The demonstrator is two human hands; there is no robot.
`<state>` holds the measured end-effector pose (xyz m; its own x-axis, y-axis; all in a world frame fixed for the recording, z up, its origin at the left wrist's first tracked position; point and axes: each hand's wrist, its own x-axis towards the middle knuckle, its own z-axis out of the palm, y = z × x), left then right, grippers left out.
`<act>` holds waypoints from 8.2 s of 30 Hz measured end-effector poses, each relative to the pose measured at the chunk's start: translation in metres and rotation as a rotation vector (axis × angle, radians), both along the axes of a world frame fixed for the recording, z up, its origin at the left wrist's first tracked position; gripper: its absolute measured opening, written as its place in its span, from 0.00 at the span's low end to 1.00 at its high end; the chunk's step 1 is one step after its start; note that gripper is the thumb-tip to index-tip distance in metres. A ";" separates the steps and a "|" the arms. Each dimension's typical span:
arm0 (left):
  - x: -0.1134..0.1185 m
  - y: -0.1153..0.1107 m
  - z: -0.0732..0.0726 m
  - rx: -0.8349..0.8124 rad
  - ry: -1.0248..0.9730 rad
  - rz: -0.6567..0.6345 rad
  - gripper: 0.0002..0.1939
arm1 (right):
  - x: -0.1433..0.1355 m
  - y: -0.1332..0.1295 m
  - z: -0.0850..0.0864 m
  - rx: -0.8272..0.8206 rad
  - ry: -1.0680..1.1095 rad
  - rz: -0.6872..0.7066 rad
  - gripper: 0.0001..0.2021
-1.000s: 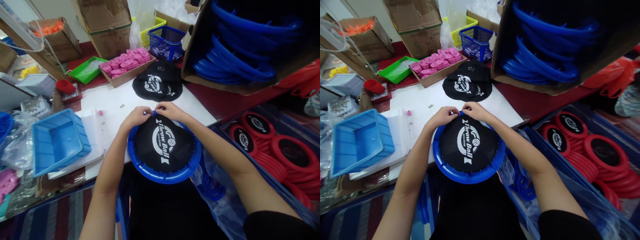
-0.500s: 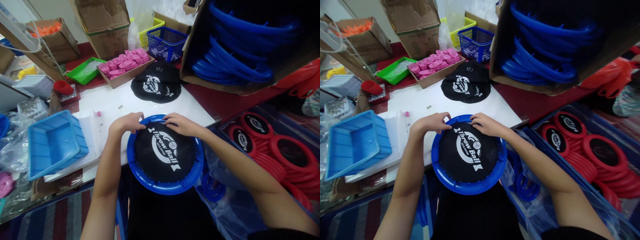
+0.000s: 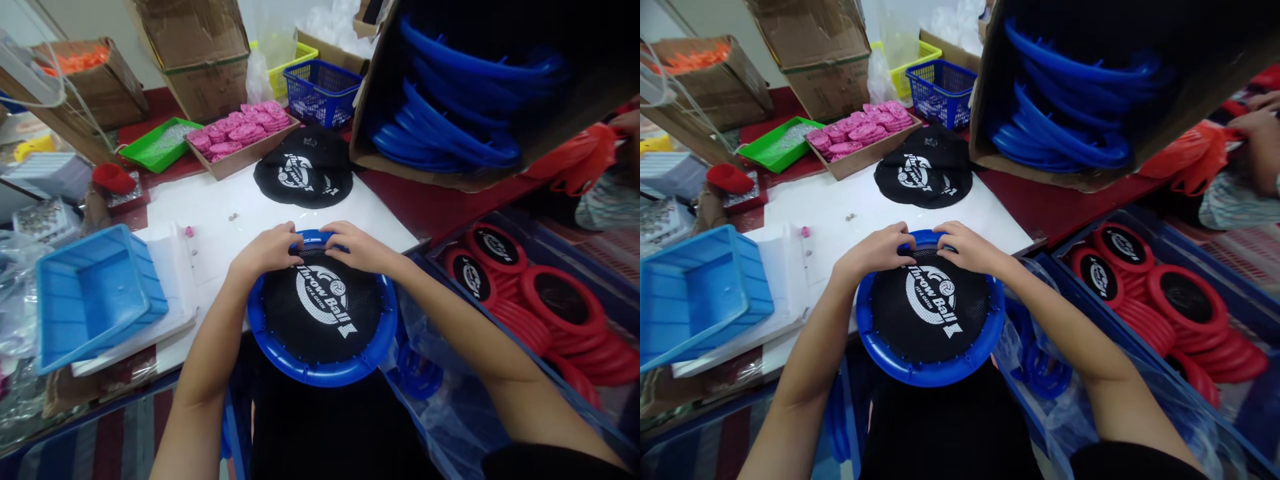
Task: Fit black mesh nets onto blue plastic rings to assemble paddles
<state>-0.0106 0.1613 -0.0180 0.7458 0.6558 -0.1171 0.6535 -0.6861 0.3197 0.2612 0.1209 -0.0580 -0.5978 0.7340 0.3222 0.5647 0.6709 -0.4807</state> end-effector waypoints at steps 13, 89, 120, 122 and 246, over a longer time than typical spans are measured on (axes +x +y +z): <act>-0.012 0.024 -0.009 -0.264 -0.347 -0.006 0.04 | -0.017 0.004 0.003 -0.228 0.044 -0.054 0.05; -0.006 0.006 0.001 0.044 -0.170 0.177 0.10 | -0.010 0.004 0.005 -0.125 0.039 -0.101 0.08; -0.003 0.045 -0.032 -0.112 -0.463 0.344 0.11 | -0.062 0.042 0.025 -0.258 -0.263 -0.483 0.10; -0.005 0.047 -0.033 -0.110 -0.463 0.291 0.11 | -0.064 0.044 0.027 -0.267 -0.304 -0.503 0.10; -0.052 -0.114 -0.006 -0.608 -1.176 0.934 0.36 | 0.038 -0.070 -0.026 -0.565 0.626 -0.428 0.24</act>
<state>-0.0623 0.0472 -0.0240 -0.0058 0.9803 -0.1975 -0.0412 0.1971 0.9795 0.2991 0.0512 -0.0837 -0.0804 0.9965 0.0234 0.2384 0.0420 -0.9703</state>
